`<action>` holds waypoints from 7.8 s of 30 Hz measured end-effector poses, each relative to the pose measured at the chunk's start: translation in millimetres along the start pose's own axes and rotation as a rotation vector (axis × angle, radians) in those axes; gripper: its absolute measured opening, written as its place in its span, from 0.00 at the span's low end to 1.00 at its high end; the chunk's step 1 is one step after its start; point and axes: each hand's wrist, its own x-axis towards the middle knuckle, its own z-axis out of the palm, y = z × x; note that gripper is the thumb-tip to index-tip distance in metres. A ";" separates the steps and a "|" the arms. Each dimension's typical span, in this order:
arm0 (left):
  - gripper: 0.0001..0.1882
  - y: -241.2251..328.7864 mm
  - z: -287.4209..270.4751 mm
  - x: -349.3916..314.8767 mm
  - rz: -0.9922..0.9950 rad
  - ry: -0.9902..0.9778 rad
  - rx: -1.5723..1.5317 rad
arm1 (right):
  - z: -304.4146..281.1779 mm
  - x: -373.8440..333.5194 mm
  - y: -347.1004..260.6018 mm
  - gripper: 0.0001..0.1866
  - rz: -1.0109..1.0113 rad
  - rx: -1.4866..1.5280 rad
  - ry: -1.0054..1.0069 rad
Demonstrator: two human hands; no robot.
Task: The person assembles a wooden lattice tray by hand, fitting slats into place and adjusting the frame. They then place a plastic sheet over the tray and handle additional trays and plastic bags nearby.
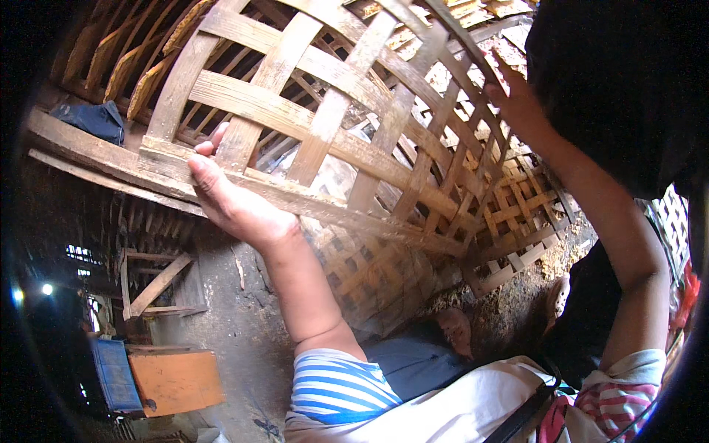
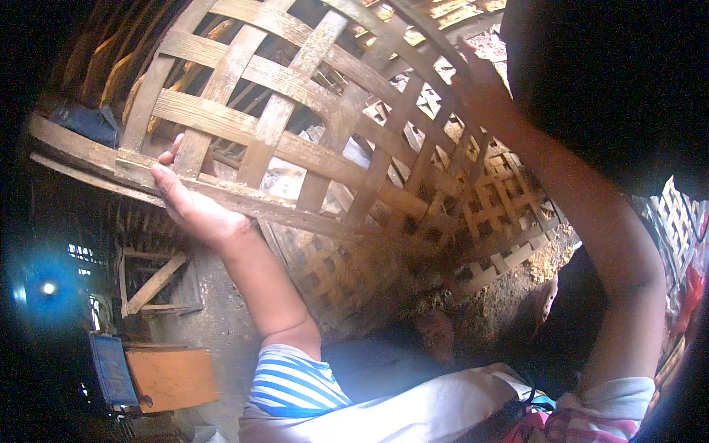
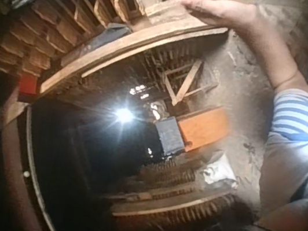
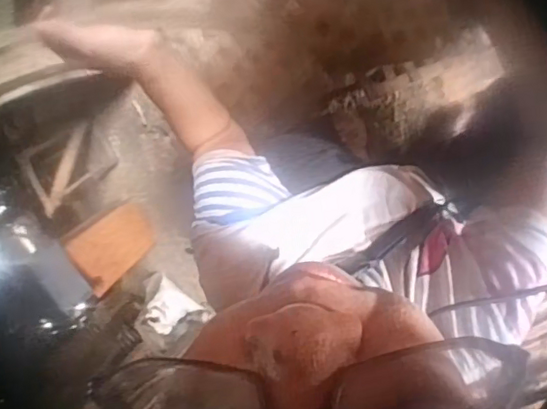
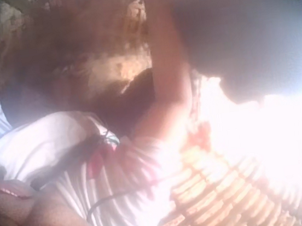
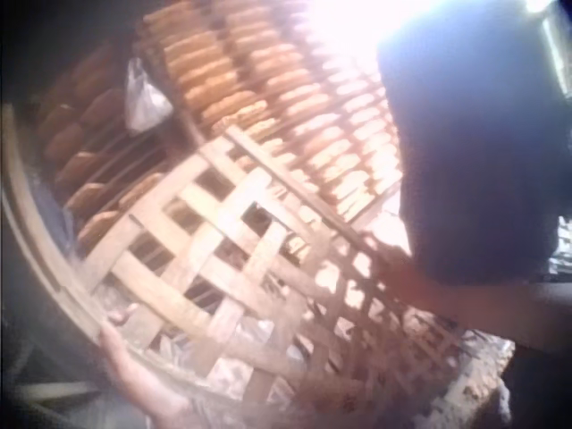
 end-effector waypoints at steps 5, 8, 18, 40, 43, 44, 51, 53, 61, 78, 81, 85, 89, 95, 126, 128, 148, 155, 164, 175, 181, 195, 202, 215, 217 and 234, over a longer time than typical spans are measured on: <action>0.21 -21.0 14.6 -22.0 -0.008 0.048 0.124 | 19.8 -70.5 -44.3 0.25 -0.241 0.014 -0.351; 0.21 -25.4 23.5 -25.5 -0.080 -0.066 0.050 | -4.0 -97.8 -81.9 0.20 -0.246 -0.080 -0.602; 0.20 -46.0 36.7 -26.9 0.176 -0.158 0.128 | -30.4 -76.4 -73.0 0.18 0.227 0.184 -0.849; 0.17 -36.6 62.3 -54.4 0.167 -0.230 0.115 | -10.7 -145.7 -111.7 0.33 -0.405 -0.152 -0.612; 0.16 -39.5 61.9 -53.5 0.159 -0.244 0.088 | 2.1 -169.9 -69.8 0.42 -0.296 -0.606 -1.046; 0.16 -39.4 61.3 -53.0 0.160 -0.251 0.099 | 6.9 -177.1 -61.4 0.44 -0.279 -0.611 -1.027; 0.16 -32.5 68.2 -58.4 0.107 -0.230 0.055 | -4.5 -163.9 -123.0 0.47 -0.488 0.167 -0.613; 0.16 -29.2 76.0 -61.2 0.106 -0.233 0.050 | 1.9 -189.0 -105.7 0.46 -0.390 0.161 -0.640; 0.15 -34.1 66.0 -58.7 0.184 -0.254 0.167 | -36.5 -146.7 -143.5 0.33 -0.321 0.146 -0.358; 0.19 -26.7 87.7 -75.3 0.155 -0.285 0.131 | -41.0 -122.7 -154.8 0.26 -0.318 0.323 -0.275; 0.25 -24.3 84.3 -77.2 0.103 -0.315 0.033 | -47.2 -110.0 -144.6 0.15 -0.032 0.471 -0.446; 0.29 -15.9 95.3 -93.0 0.020 -0.186 -0.120 | -46.7 -99.0 -137.7 0.09 -0.096 0.637 -0.324; 0.27 -11.9 96.3 -97.7 0.144 -0.197 0.005 | -57.4 -92.7 -140.2 0.12 -0.199 0.731 -0.255; 0.28 -8.8 111.6 -109.4 0.027 -0.162 -0.059 | -67.7 -87.6 -140.2 0.18 -0.505 0.645 -0.355; 0.24 -39.8 101.1 -75.1 -0.024 -0.392 -0.123 | -60.6 -62.6 -114.2 0.30 -0.852 -0.215 -0.422; 0.24 -40.6 103.0 -77.1 -0.035 -0.383 -0.096 | -68.3 -60.5 -123.5 0.30 -0.705 -0.042 -0.322; 0.24 -38.7 90.4 -72.5 -0.005 -0.326 -0.043 | -40.1 -93.7 -104.8 0.19 -0.507 -0.231 -0.665; 0.23 -45.5 89.1 -65.7 -0.037 -0.434 -0.006 | -49.4 -101.9 -132.4 0.18 -0.351 -0.021 -0.534; 0.18 -60.5 124.2 -74.2 0.131 -0.561 0.004 | 5.8 -171.6 -262.4 0.35 -0.828 0.401 -1.080; 0.24 -44.8 111.7 -75.1 -0.119 -0.487 -0.054 | -4.1 -109.4 -231.5 0.39 -0.900 -0.609 -0.615; 0.25 -47.9 78.0 -61.0 0.048 -0.351 0.008 | -41.6 -168.8 -157.9 0.29 -0.768 -0.224 -0.936; 0.26 -45.4 72.3 -59.1 0.011 -0.370 -0.103 | -57.8 -75.4 -115.4 0.12 -0.269 0.222 -0.574; 0.27 -45.6 87.8 -66.9 -0.005 -0.366 -0.017 | -43.6 -67.6 -118.7 0.14 -0.412 -0.003 -0.611; 0.25 -39.4 91.6 -73.1 0.027 -0.355 0.045 | -38.0 -32.0 -114.1 0.08 -0.566 0.162 -0.731; 0.26 -38.5 92.0 -73.1 0.043 -0.393 0.044 | -39.5 -28.8 -115.6 0.08 -0.567 0.149 -0.749; 0.37 -43.8 94.3 -74.7 0.033 -0.396 0.038 | -68.6 -38.2 -153.9 0.27 -0.671 0.315 -0.151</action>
